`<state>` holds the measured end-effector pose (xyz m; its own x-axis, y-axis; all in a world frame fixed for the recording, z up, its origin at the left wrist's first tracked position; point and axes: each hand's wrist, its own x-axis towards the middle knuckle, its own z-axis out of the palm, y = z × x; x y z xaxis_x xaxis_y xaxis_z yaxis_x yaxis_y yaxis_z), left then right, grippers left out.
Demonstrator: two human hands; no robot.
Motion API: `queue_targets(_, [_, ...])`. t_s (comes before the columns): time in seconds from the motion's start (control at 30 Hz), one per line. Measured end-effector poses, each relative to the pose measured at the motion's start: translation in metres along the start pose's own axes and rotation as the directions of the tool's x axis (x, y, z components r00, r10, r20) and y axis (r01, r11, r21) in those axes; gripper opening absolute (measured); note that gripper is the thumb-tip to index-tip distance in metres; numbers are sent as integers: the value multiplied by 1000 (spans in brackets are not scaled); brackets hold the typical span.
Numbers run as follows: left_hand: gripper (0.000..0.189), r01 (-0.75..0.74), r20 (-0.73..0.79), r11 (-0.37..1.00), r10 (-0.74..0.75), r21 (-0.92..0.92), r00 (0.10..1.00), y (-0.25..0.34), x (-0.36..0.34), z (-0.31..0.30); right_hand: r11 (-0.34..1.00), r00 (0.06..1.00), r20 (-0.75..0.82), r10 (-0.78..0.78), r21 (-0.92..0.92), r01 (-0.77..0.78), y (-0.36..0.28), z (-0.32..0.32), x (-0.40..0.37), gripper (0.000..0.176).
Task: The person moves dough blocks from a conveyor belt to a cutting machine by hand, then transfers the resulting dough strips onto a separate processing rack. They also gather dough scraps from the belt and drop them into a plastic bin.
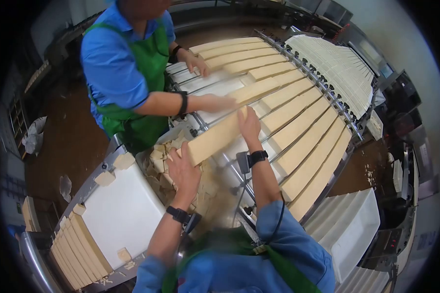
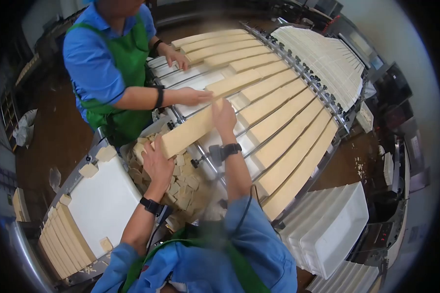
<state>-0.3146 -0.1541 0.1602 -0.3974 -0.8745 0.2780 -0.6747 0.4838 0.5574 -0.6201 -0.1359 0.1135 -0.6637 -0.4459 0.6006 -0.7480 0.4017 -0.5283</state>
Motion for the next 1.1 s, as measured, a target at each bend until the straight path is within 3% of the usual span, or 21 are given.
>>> queue_targets(0.2, [80, -60, 139, 995, 49, 74, 989, 38, 57, 32, 959, 913, 295, 280, -133, -251, 34, 12, 53, 72])
queue_targets(0.27, [79, -123, 162, 987, 105, 106, 981, 45, 72, 38, 903, 775, 484, 406, -342, -259, 38, 13, 61, 83])
queue_targets(0.4, [86, -162, 278, 972, 110, 171, 954, 43, 100, 46, 891, 761, 500, 413, -393, -225, 38, 13, 65, 89])
queue_targets(0.6, [92, -279, 340, 957, 237, 81, 910, 34, 109, 47, 883, 756, 490, 434, -397, -250, 41, 10, 65, 88])
queue_targets(0.67, [91, -160, 275, 987, 151, 12, 950, 39, 107, 47, 882, 834, 390, 390, -419, -216, 30, 0, 63, 82])
queue_targets(0.8, [81, -132, 197, 984, 153, -117, 968, 46, 103, 90, 863, 935, 218, 281, -483, -147, 20, 16, 39, 74])
queue_targets(0.9, [75, -28, 147, 982, 56, -187, 988, 51, 99, 107, 915, 962, 238, 131, -403, -25, -7, 22, 12, 70])
queue_targets(0.97, [67, 65, 99, 971, -43, -230, 994, 48, 97, 108, 984, 929, 356, 103, -170, -44, -30, 22, -9, 70])
queue_targets(1.0, [67, 73, 98, 971, -52, -228, 994, 45, 97, 110, 985, 926, 364, 99, -168, -39, -39, 21, -20, 70])
queue_targets(1.07, [59, 80, 65, 910, -59, -408, 996, 33, 99, 114, 977, 881, 470, -57, 208, -47, -55, 20, -40, 69])
queue_targets(1.1, [59, 98, 58, 910, -81, -403, 995, 27, 99, 115, 987, 866, 493, -80, 162, -1, -55, 28, -49, 70])
